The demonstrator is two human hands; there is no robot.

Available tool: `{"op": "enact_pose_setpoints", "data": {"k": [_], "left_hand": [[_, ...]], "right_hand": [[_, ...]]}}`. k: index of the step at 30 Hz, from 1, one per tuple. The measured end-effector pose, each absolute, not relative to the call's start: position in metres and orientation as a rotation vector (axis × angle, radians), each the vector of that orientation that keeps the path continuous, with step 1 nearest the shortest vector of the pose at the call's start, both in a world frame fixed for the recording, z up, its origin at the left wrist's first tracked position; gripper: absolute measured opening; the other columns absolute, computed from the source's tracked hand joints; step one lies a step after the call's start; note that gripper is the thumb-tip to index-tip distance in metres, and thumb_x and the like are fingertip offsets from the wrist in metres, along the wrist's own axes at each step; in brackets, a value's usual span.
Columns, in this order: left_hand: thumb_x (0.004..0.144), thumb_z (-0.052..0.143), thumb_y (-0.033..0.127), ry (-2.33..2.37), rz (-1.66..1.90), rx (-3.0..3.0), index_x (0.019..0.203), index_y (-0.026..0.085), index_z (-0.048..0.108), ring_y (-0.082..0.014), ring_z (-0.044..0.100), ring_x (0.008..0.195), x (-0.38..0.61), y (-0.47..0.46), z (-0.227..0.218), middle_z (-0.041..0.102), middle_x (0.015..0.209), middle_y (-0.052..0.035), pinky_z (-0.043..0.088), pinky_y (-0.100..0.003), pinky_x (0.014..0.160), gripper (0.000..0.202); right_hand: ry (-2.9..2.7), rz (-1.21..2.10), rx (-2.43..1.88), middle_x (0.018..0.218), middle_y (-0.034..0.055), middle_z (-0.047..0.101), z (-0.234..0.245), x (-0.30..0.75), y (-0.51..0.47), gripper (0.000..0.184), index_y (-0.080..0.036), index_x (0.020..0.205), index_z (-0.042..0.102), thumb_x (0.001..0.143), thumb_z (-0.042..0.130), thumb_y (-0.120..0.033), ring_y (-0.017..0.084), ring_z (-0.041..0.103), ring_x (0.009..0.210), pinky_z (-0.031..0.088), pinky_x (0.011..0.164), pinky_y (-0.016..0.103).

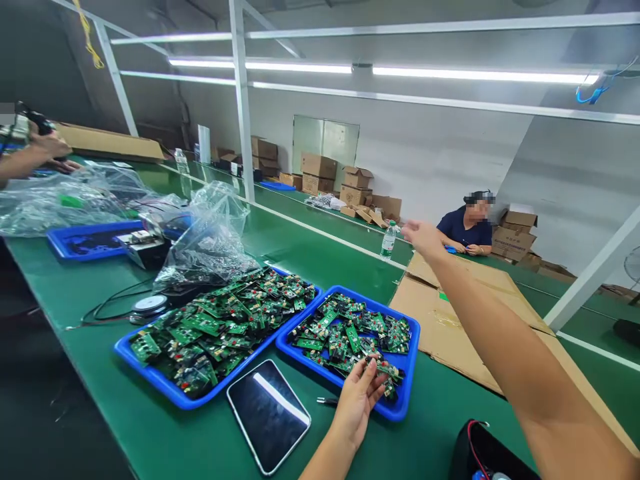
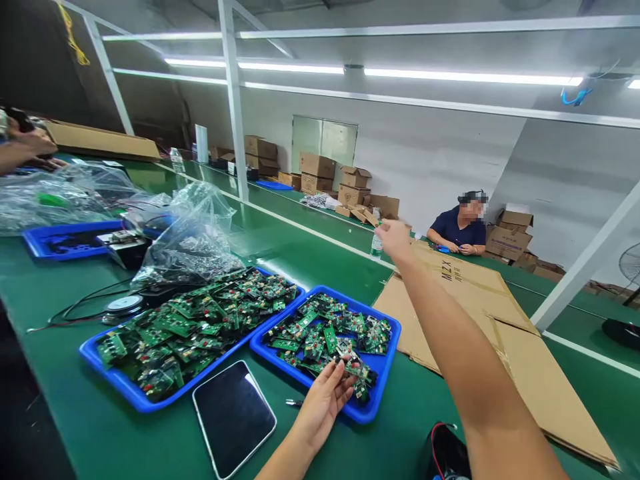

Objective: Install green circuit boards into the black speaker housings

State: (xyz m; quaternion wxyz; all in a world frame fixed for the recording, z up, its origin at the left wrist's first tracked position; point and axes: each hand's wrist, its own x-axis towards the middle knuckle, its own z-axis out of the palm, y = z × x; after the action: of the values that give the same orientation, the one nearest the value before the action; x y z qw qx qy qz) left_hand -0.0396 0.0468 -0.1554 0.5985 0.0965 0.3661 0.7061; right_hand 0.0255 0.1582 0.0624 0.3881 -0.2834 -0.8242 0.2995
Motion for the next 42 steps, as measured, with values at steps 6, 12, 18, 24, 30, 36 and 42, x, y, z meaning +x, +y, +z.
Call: {"op": "enact_pose_setpoints", "data": {"k": [6, 12, 18, 24, 30, 36, 42], "left_hand": [[0.058, 0.082, 0.038, 0.793, 1.566, 0.278, 0.089, 0.019, 0.063, -0.0108, 0.067, 0.062, -0.03, 0.044, -0.155, 0.072, 0.077, -0.0021, 0.05, -0.017, 0.052, 0.041], [0.054, 0.084, 0.038, 0.669, 1.543, 0.411, 0.095, 0.019, 0.066, -0.012, 0.063, 0.067, -0.031, 0.035, -0.138, 0.071, 0.087, -0.0049, 0.051, -0.021, 0.058, 0.048], [0.057, 0.083, 0.036, 0.536, 1.47, 0.627, 0.098, 0.021, 0.068, -0.017, 0.062, 0.078, -0.034, 0.025, -0.128, 0.07, 0.095, -0.0077, 0.051, -0.027, 0.068, 0.046], [0.061, 0.08, 0.037, 0.472, 1.452, 0.799, 0.098, 0.024, 0.069, -0.0189, 0.061, 0.083, -0.033, 0.018, -0.129, 0.069, 0.098, -0.0065, 0.051, -0.03, 0.072, 0.04], [0.061, 0.08, 0.037, 0.444, 1.43, 0.819, 0.094, 0.024, 0.07, -0.0194, 0.062, 0.084, -0.022, 0.013, -0.124, 0.071, 0.093, -0.006, 0.048, -0.029, 0.074, 0.037], [0.058, 0.081, 0.041, 0.49, 1.331, 0.84, 0.099, 0.022, 0.07, -0.0156, 0.06, 0.07, -0.007, 0.008, -0.128, 0.072, 0.093, -0.0075, 0.047, -0.027, 0.067, 0.046], [0.064, 0.077, 0.039, 0.619, 1.18, 0.946, 0.092, 0.021, 0.073, -0.0164, 0.061, 0.068, 0.0, 0.002, -0.129, 0.074, 0.085, -0.0073, 0.046, -0.023, 0.056, 0.034]], "right_hand": [[-2.157, 0.707, -0.798, 0.08, 0.0021, 0.063, 0.071, 0.012, 0.197, 0.016, -0.013, 0.089, 0.062, 0.088, 0.057, -0.028, 0.014, 0.06, 0.069, 0.051, 0.066, 0.03], [-2.313, 0.72, -0.839, 0.067, -0.0002, 0.067, -0.003, 0.081, 0.127, 0.012, -0.021, 0.074, 0.069, 0.078, 0.057, -0.022, 0.018, 0.06, 0.061, 0.045, 0.059, 0.029], [-2.405, 0.705, -0.96, 0.089, 0.0024, 0.068, -0.018, 0.141, 0.08, 0.015, -0.023, 0.087, 0.067, 0.085, 0.052, -0.027, 0.019, 0.061, 0.079, 0.047, 0.071, 0.031], [-2.531, 0.593, -0.913, 0.101, 0.0033, 0.063, -0.022, 0.16, 0.046, 0.014, -0.022, 0.09, 0.061, 0.089, 0.048, -0.019, 0.018, 0.057, 0.095, 0.047, 0.083, 0.03], [-2.495, 0.294, -0.934, 0.107, 0.0084, 0.061, -0.062, 0.165, 0.017, 0.024, -0.02, 0.109, 0.055, 0.086, 0.05, -0.017, 0.023, 0.058, 0.096, 0.05, 0.083, 0.036], [-2.123, 0.87, -1.057, 0.085, 0.0089, 0.064, -0.096, 0.166, -0.004, 0.029, -0.017, 0.107, 0.058, 0.092, 0.04, -0.034, 0.02, 0.061, 0.071, 0.05, 0.065, 0.031], [-1.516, 1.857, -0.935, 0.079, 0.0072, 0.061, -0.117, 0.166, 0.0, 0.047, -0.014, 0.089, 0.058, 0.078, 0.057, -0.059, 0.011, 0.054, 0.055, 0.042, 0.05, 0.022]]}}
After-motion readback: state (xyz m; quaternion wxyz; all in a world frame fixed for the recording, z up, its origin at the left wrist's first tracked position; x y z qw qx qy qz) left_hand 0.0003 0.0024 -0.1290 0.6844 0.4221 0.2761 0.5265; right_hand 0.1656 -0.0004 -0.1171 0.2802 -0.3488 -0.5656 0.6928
